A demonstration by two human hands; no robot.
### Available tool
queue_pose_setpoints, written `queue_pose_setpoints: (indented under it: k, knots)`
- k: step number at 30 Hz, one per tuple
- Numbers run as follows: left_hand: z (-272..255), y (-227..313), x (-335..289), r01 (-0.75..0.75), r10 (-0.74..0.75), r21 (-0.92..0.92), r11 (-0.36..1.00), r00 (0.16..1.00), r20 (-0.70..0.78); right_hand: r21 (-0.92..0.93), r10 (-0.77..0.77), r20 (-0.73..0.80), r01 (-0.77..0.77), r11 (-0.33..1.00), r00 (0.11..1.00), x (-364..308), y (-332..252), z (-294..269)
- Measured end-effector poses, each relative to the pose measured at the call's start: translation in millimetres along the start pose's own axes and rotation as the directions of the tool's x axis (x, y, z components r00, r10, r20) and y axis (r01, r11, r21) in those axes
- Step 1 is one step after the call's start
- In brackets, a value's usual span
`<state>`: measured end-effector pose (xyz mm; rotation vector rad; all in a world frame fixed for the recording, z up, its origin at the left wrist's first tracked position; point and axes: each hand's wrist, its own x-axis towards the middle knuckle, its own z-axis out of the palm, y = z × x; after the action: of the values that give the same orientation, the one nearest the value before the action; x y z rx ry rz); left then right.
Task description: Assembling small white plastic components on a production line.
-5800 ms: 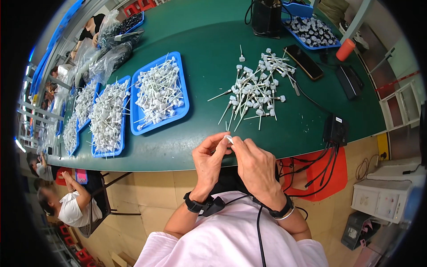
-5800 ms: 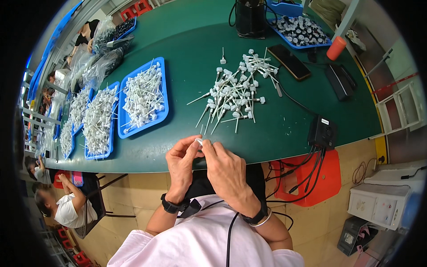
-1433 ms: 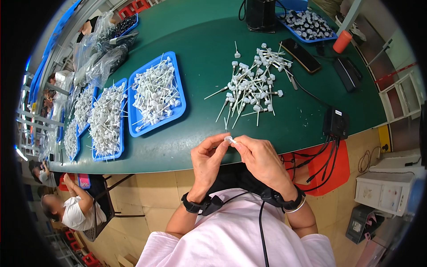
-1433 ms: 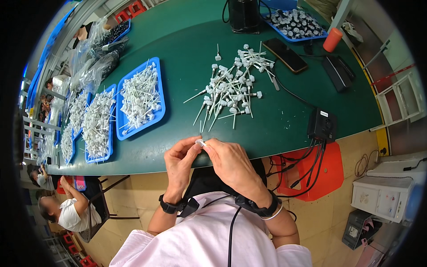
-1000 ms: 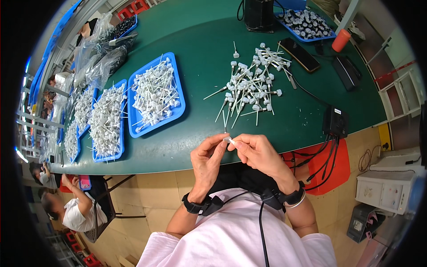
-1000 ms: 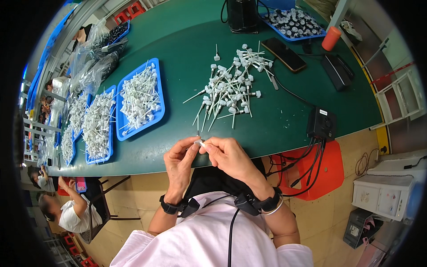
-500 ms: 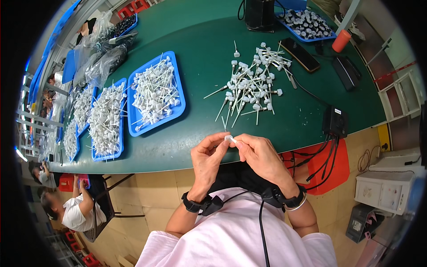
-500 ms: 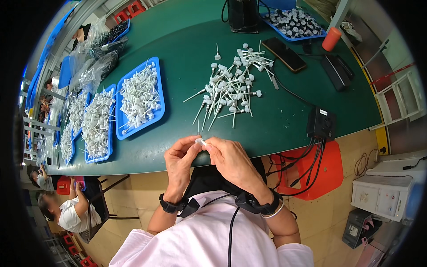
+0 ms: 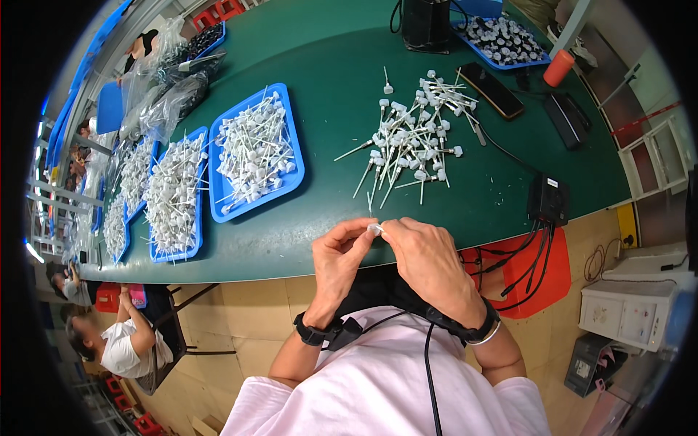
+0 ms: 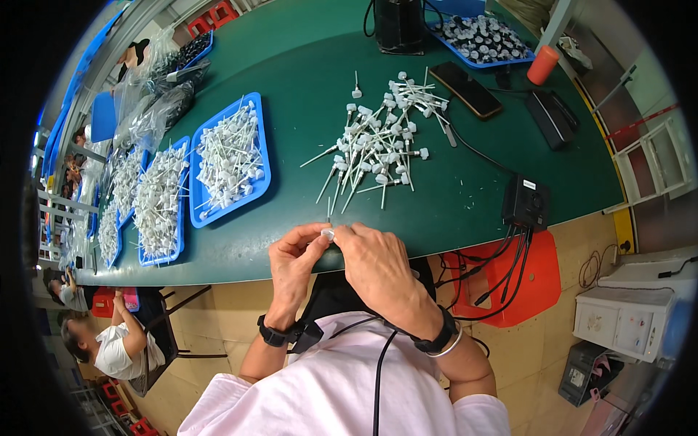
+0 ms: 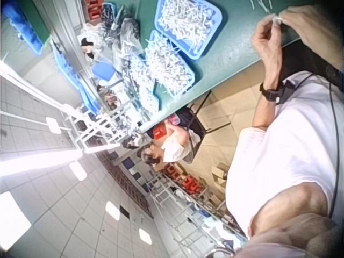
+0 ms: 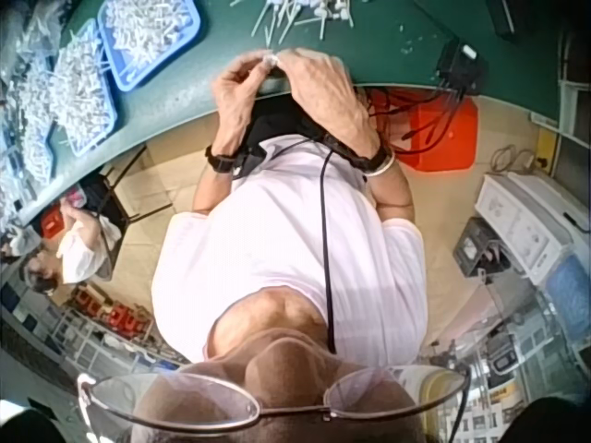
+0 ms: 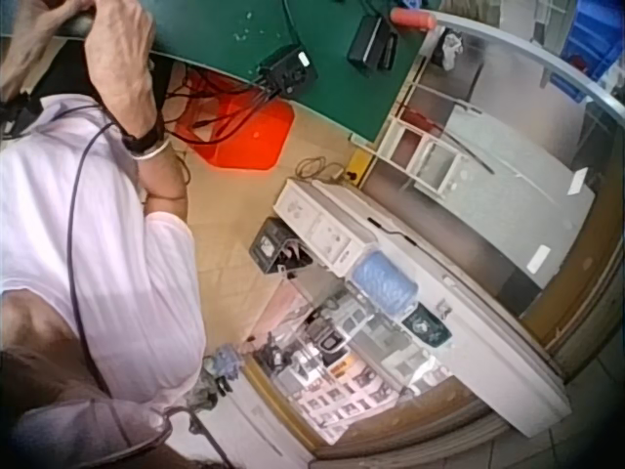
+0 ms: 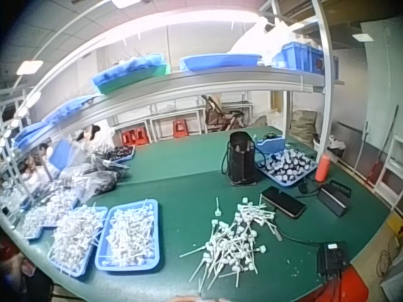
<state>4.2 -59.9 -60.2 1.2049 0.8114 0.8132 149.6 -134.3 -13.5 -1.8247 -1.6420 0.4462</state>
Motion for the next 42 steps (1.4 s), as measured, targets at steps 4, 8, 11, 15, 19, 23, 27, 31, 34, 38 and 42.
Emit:
queue_pose_setpoints:
  k: [4,8,11,15,19,23,27,31,34,38,42]
  knots:
    - [2,6,0,0.053,-0.055,-0.053,0.997,0.998,-0.037,0.141,-0.002,-0.040,0.008,0.990,0.999,-2,4,-1]
    - [2,6,1,0.056,-0.059,-0.072,0.996,0.998,-0.035,0.142,0.016,-0.089,-0.003,0.990,0.996,-5,1,1]
    - [3,5,1,0.054,-0.058,-0.081,0.995,0.997,-0.042,0.112,0.046,-0.111,-0.033,0.993,0.993,-7,-5,1]
    - [3,5,1,0.052,-0.056,-0.074,0.996,0.997,-0.057,0.056,0.086,-0.134,-0.079,0.995,0.987,-12,-4,8]
    - [2,3,1,0.023,-0.027,-0.060,0.998,0.998,-0.065,0.066,0.045,-0.149,-0.036,0.997,0.988,-13,-6,11]
    - [6,3,-1,-0.016,0.014,-0.033,0.999,0.997,-0.078,0.036,0.012,-0.175,-0.005,0.999,0.984,-13,-5,17]
    - [7,4,-3,-0.027,0.025,-0.021,0.999,0.996,-0.082,-0.037,-0.024,-0.221,0.016,0.999,0.975,-13,-5,18]
    - [8,4,-4,-0.019,0.018,-0.011,1.000,0.996,-0.086,-0.145,-0.051,-0.169,0.027,0.989,0.984,-15,-5,18]
    - [8,4,-5,-0.017,0.017,-0.004,1.000,0.996,-0.091,-0.174,-0.055,-0.163,0.026,0.984,0.985,-15,-6,17]
    - [8,4,-6,-0.017,0.018,0.012,1.000,0.995,-0.093,-0.202,-0.061,-0.155,0.029,0.979,0.986,-16,-7,16]
    - [8,4,-7,-0.011,0.014,0.033,0.999,0.995,-0.100,-0.222,-0.067,-0.147,0.033,0.975,0.987,-16,-8,16]
